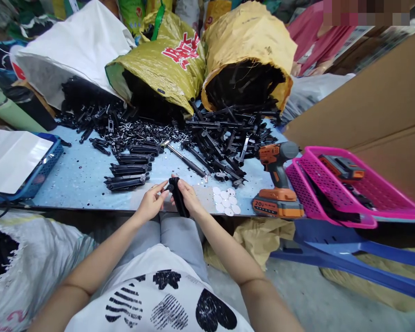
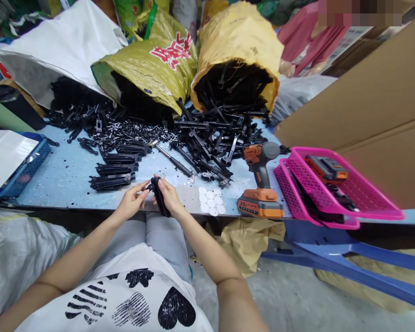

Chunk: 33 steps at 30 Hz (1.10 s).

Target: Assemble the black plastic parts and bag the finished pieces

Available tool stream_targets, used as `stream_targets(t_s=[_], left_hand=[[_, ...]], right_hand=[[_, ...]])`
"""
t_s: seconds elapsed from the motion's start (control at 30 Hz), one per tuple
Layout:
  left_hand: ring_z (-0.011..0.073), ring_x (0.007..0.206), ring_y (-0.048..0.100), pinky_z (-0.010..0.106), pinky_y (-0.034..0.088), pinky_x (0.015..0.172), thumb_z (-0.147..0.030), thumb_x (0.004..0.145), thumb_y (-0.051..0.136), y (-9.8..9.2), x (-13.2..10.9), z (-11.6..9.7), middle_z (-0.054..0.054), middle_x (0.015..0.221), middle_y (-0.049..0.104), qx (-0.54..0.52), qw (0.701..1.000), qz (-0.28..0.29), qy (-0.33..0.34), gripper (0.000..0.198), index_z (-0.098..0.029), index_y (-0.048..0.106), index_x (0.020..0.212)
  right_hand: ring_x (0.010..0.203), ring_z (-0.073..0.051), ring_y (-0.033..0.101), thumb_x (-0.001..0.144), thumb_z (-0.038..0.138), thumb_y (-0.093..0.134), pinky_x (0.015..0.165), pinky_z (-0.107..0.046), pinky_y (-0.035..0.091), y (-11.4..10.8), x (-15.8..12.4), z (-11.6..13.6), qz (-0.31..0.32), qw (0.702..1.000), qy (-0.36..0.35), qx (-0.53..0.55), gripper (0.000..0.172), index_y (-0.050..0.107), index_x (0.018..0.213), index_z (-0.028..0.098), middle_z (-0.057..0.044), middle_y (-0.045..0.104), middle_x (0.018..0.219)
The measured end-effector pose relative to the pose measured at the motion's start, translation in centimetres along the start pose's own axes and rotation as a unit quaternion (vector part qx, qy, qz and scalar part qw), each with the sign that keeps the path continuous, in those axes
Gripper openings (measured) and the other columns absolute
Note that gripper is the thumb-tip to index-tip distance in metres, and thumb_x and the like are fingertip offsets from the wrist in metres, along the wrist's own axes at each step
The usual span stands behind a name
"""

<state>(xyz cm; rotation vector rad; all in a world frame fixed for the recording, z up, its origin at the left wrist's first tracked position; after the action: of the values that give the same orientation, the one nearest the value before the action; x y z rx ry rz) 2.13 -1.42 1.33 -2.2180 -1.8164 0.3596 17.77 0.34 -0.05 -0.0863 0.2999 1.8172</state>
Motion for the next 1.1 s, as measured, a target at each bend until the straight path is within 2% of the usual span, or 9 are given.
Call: stream_targets(t_s=[0.27,0.37,0.5,0.63,0.73,0.8,0.93,1.0,1.1], left_hand=[[0.0152,0.081,0.055,0.028,0.047,0.077,-0.029,0.092,0.043,0.4,-0.6,-1.0,0.006,0.088,0.054,0.172,0.972,-0.065,0.143,0.039,-0.018,0.054,0.127],[0.0139,0.078,0.054,0.026,0.046,0.074,-0.028,0.093,0.041,1.2,-0.5,-1.6,0.005,0.087,0.054,0.163,0.967,-0.107,0.163,0.037,-0.018,0.054,0.127],[0.0136,0.08,0.055,0.026,0.047,0.074,-0.028,0.095,0.039,1.9,0.2,-1.8,0.006,0.089,0.055,0.118,0.959,-0.169,0.194,0.036,-0.019,0.054,0.126],[0.0166,0.088,0.057,0.03,0.047,0.081,-0.03,0.095,0.038,2.0,0.3,-0.3,0.008,0.095,0.058,0.116,0.967,-0.128,0.186,0.035,-0.019,0.055,0.124],[0.0225,0.101,0.056,0.038,0.046,0.086,-0.028,0.095,0.034,1.8,-0.2,0.9,0.014,0.11,0.057,0.16,0.971,-0.154,0.086,0.039,-0.018,0.048,0.13],[0.0281,0.112,0.051,0.044,0.043,0.091,-0.025,0.091,0.04,1.7,-0.4,1.2,0.018,0.124,0.049,0.247,0.957,-0.147,0.05,0.046,-0.017,0.04,0.136],[0.0299,0.12,0.043,0.059,0.02,0.105,-0.012,0.084,0.045,1.9,0.9,0.5,0.011,0.128,0.051,0.434,0.882,0.08,0.165,0.05,-0.028,0.046,0.131],[0.0254,0.108,0.051,0.056,0.022,0.104,-0.008,0.086,0.038,2.0,1.8,0.1,0.009,0.111,0.06,0.475,0.843,0.157,0.199,0.046,-0.027,0.051,0.125],[0.0245,0.093,0.055,0.045,0.036,0.091,-0.011,0.089,0.036,1.9,2.6,-0.1,0.012,0.097,0.062,0.516,0.825,0.143,0.179,0.038,-0.018,0.051,0.124]], right_hand=[[0.101,-0.019,0.059,0.085,0.045,0.056,0.093,-0.035,0.046,-2.7,-0.3,1.9,0.054,0.923,-0.236,-0.299,0.05,0.053,0.129,0.022,-0.008,0.063,0.113],[0.1,-0.018,0.059,0.087,0.044,0.052,0.091,-0.034,0.047,-2.2,-0.4,1.6,0.031,0.914,-0.267,-0.305,0.05,0.049,0.132,0.023,-0.008,0.063,0.109],[0.071,-0.012,0.059,0.093,0.043,0.041,0.075,-0.03,0.052,-0.8,-0.8,0.1,-0.026,0.929,-0.262,-0.261,0.048,0.044,0.137,0.023,-0.006,0.061,0.096],[0.067,-0.011,0.057,0.096,0.043,0.032,0.074,-0.029,0.051,-0.3,-0.6,-0.8,-0.008,0.924,-0.239,-0.298,0.049,0.036,0.141,0.025,-0.006,0.06,0.1],[0.096,-0.018,0.057,0.096,0.044,0.03,0.086,-0.033,0.047,-2.5,1.5,0.5,0.026,0.869,-0.207,-0.448,0.047,0.04,0.139,0.027,-0.008,0.059,0.112],[0.11,-0.024,0.05,0.095,0.043,0.032,0.09,-0.037,0.044,-5.8,4.3,2.5,-0.037,0.81,-0.181,-0.556,0.048,0.041,0.138,0.023,-0.011,0.055,0.122],[0.113,-0.031,0.045,0.092,0.026,0.034,0.089,-0.045,0.039,-13.3,11.1,6.8,-0.244,0.688,-0.086,-0.678,0.051,0.032,0.14,0.008,-0.023,0.05,0.124],[0.105,-0.029,0.05,0.087,0.016,0.039,0.088,-0.043,0.037,-15.5,13.7,8.2,-0.222,0.659,-0.018,-0.719,0.053,0.031,0.138,0.003,-0.022,0.058,0.11],[0.099,-0.028,0.052,0.082,0.014,0.047,0.086,-0.04,0.036,-16.0,15.1,9.7,-0.188,0.627,0.006,-0.756,0.046,0.043,0.126,0.001,-0.02,0.061,0.099]])
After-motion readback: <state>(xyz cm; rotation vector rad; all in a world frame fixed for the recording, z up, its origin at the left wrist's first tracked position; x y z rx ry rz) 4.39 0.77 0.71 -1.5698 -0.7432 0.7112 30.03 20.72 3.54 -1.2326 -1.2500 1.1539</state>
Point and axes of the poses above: each hand's wrist, its own x-axis towards the middle knuckle, its own y-axis out of the palm, z = x × y, the point moved 1 cm from there along x, towards the middle knuckle
